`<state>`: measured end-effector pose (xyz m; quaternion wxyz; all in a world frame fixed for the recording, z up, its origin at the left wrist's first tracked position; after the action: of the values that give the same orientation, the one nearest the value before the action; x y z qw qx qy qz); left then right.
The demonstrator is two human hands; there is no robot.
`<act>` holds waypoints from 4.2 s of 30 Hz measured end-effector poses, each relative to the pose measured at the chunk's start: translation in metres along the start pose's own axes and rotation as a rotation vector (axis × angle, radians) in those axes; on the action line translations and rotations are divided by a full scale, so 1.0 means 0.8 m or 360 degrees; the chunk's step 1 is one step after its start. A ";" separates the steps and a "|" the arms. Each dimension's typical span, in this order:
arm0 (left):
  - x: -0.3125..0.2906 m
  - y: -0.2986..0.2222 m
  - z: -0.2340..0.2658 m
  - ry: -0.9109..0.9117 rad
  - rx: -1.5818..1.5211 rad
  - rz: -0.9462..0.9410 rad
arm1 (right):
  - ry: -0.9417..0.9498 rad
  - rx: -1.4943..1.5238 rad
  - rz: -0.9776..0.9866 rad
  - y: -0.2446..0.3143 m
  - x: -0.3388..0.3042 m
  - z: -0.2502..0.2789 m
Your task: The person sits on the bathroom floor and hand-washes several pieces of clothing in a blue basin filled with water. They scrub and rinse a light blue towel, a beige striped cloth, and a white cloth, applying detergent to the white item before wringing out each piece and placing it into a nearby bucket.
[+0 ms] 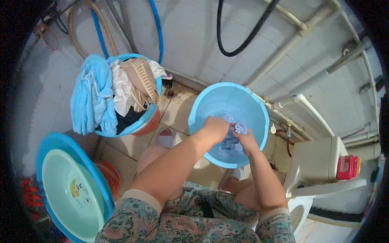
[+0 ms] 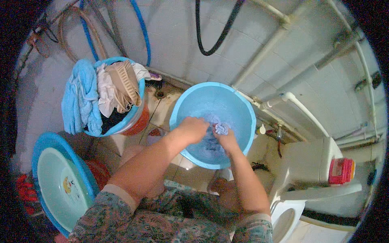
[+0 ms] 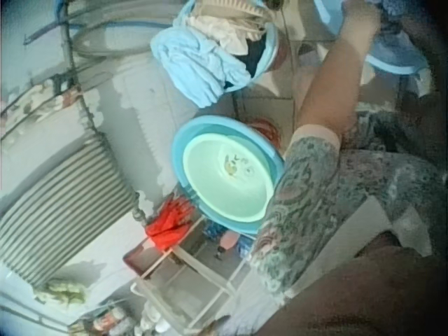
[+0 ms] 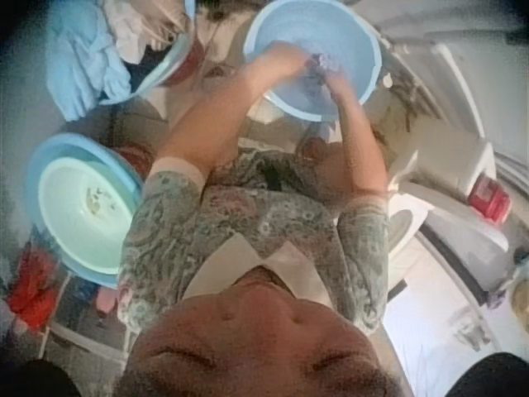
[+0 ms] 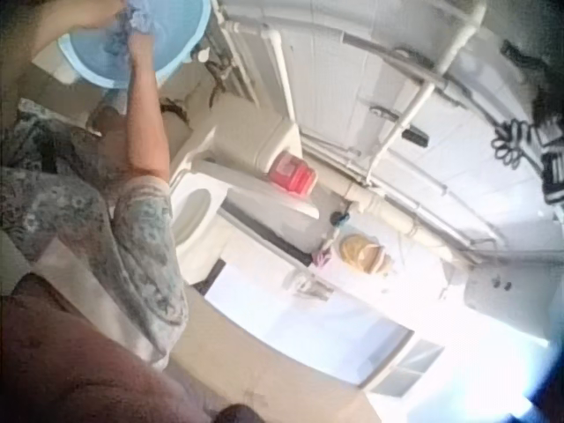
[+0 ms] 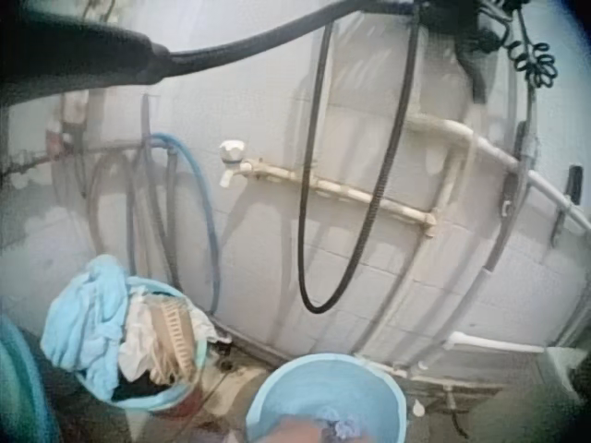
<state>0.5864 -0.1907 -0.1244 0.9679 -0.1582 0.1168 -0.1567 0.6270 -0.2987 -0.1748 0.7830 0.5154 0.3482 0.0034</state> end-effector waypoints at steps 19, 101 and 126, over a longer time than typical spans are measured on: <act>0.012 -0.065 0.030 -0.0449 -0.1334 -0.0316 | -0.0023 0.0923 0.1186 0.160 -0.128 0.018; 0.005 -0.032 0.091 -0.0760 -0.1661 -0.0330 | -0.0416 -0.0586 0.0842 0.134 -0.099 0.043; -0.060 0.023 0.096 -0.0508 -0.0308 0.0166 | -0.0284 -0.1790 0.0079 -0.066 0.122 -0.047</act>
<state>0.5679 -0.1372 -0.0516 0.9611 -0.2673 -0.0156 -0.0674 0.6615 -0.2579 -0.2787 0.9630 0.0254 0.2131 0.1632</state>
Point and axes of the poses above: each hand's wrist, its own x-axis towards the middle knuckle, its own z-axis out of the back of the hand, y = z × x, the point moved 9 cm from there along x, towards the middle knuckle, and after that the axes turned 7 degrees about -z, right-handed, at the moved point
